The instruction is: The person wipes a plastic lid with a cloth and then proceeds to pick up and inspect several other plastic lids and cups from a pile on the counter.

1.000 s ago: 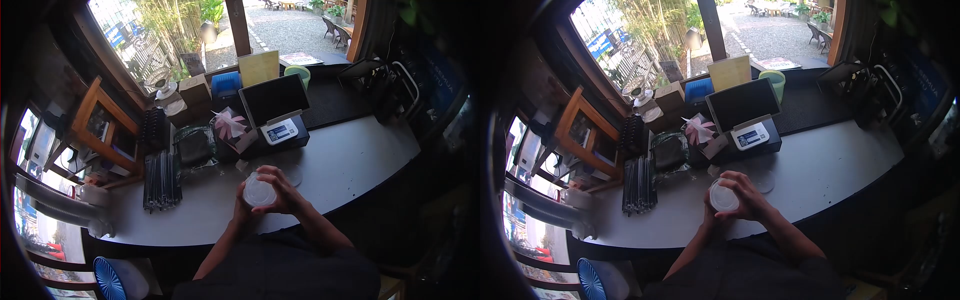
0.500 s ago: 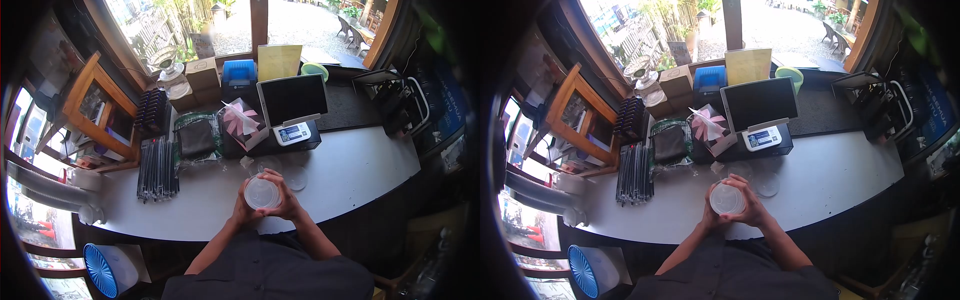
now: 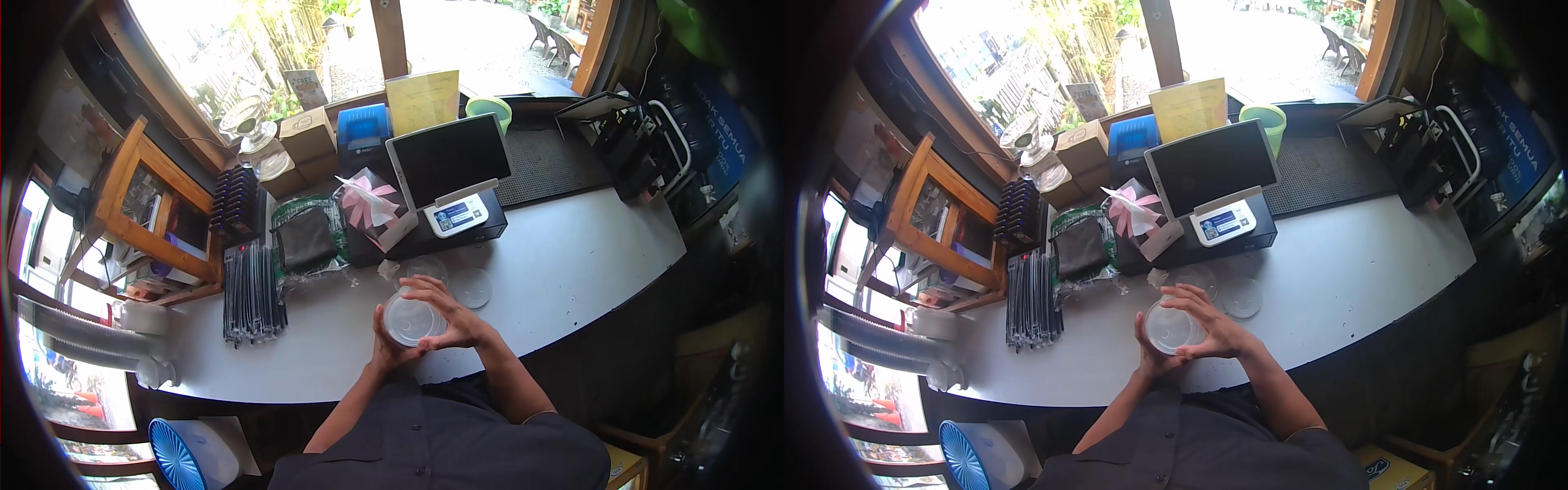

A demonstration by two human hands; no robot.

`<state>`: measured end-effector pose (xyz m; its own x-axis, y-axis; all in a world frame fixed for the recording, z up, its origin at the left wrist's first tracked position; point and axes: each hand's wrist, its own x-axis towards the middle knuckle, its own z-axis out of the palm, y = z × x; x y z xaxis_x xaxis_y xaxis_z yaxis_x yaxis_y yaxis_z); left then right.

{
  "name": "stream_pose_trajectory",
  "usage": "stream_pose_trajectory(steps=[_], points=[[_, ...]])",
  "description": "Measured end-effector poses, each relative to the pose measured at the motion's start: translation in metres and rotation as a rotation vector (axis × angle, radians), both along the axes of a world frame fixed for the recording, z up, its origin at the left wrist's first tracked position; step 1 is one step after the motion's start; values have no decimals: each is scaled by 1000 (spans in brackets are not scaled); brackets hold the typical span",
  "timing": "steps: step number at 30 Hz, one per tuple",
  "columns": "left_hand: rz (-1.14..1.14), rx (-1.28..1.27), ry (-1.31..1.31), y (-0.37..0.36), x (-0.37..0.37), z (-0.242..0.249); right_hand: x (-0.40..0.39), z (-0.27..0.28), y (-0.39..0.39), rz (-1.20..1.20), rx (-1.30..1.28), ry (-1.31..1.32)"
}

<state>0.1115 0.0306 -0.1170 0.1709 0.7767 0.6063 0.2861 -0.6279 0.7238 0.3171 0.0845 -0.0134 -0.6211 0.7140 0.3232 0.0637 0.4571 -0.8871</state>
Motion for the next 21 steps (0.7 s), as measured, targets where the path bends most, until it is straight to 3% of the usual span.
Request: stream_pose_trajectory(steps=[4,10,13,16,19,21], points=[[-24,-6,25,-2,0,4,5,-12,-5,121,-294,185],[-73,-29,-92,0,3,6,8,-11,-1,126,-251,65],[99,181,-16,-1,12,44,5,-11,-7,112,-238,66],[129,109,146,-7,6,58,3,-12,-12,133,-263,117],[96,90,67,-5,1,47,4,-24,-19,-38,-394,354],[106,83,69,-5,-1,46,25,-30,-13,-328,-147,134]])
